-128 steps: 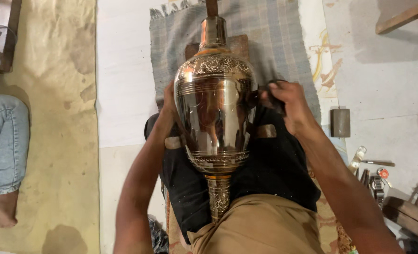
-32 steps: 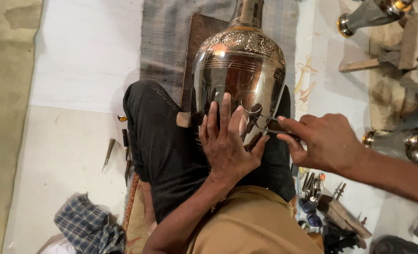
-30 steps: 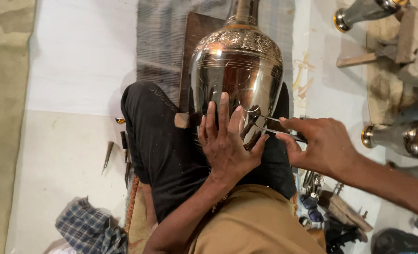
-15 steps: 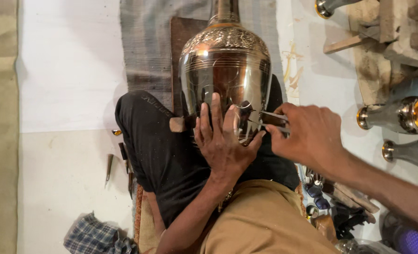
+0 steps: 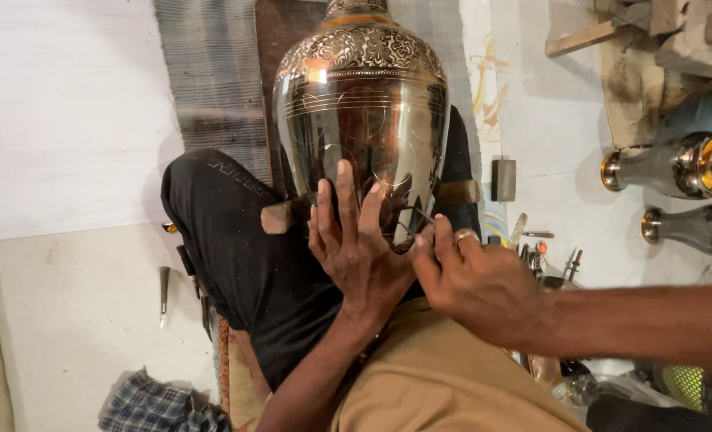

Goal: The person engraves a large metal vase using a chisel and hammer. They hold the vase steady with one hand while striking the chisel with the other to create decorative patterns on the surface.

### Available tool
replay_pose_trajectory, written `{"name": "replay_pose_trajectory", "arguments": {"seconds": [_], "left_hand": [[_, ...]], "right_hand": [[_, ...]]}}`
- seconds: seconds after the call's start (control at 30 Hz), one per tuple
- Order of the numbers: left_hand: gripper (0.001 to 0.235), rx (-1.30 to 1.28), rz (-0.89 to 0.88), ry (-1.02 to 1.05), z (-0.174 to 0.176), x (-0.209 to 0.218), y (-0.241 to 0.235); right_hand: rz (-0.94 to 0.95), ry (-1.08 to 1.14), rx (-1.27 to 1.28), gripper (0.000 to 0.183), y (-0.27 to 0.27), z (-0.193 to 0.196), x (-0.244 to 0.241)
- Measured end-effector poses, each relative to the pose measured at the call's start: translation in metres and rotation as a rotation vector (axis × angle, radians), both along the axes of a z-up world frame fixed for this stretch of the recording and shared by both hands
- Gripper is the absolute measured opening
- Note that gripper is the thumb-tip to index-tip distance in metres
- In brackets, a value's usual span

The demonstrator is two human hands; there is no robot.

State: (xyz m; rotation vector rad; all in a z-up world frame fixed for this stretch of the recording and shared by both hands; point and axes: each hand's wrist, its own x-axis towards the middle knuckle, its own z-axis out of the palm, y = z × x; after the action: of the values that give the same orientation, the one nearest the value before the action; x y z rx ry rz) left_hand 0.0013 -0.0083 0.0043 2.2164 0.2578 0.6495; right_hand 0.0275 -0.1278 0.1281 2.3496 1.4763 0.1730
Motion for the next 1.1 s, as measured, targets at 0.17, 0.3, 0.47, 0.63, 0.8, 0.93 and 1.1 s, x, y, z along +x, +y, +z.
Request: {"name": "replay_pose_trajectory", "arguments": {"seconds": [0.17, 0.3, 0.47, 0.63, 0.8, 0.93, 1.1], "left_hand": [[0.084, 0.050, 0.018, -0.062, -0.003, -0.002, -0.001], [0.087, 0.096, 0.001, -0.033, -0.002, -0.003, -0.001], [0.093, 0.129, 0.024, -0.029, 0.006, 0.001, -0.001], [0.103, 0.037, -0.102, 0.020, 0.018, 0.002, 0.025], [0.091, -0.168, -0.086, 0.218, 0.009, 0.051, 0.090], [0.085, -0.647, -0.173, 0.372, -0.015, 0.160, 0.127], [0.071, -1.258, -0.197, 0.560, -0.073, 0.201, 0.152]], "right_hand": [[0.818, -0.363, -0.130, 0.042, -0.060, -0.019, 0.066], [1.103, -0.230, -0.185, 0.045, -0.085, -0.032, 0.114], [0.843, 0.136, -0.366, 0.028, -0.074, -0.015, 0.132], [-0.428, 0.698, 0.938, 0.022, -0.081, -0.044, 0.138], [-1.272, 1.467, 1.721, 0.020, -0.104, -0.164, 0.147], [-1.256, 1.870, 1.838, 0.020, -0.095, -0.229, 0.158], [-1.237, 1.738, 1.858, 0.016, -0.090, -0.223, 0.165]]}}
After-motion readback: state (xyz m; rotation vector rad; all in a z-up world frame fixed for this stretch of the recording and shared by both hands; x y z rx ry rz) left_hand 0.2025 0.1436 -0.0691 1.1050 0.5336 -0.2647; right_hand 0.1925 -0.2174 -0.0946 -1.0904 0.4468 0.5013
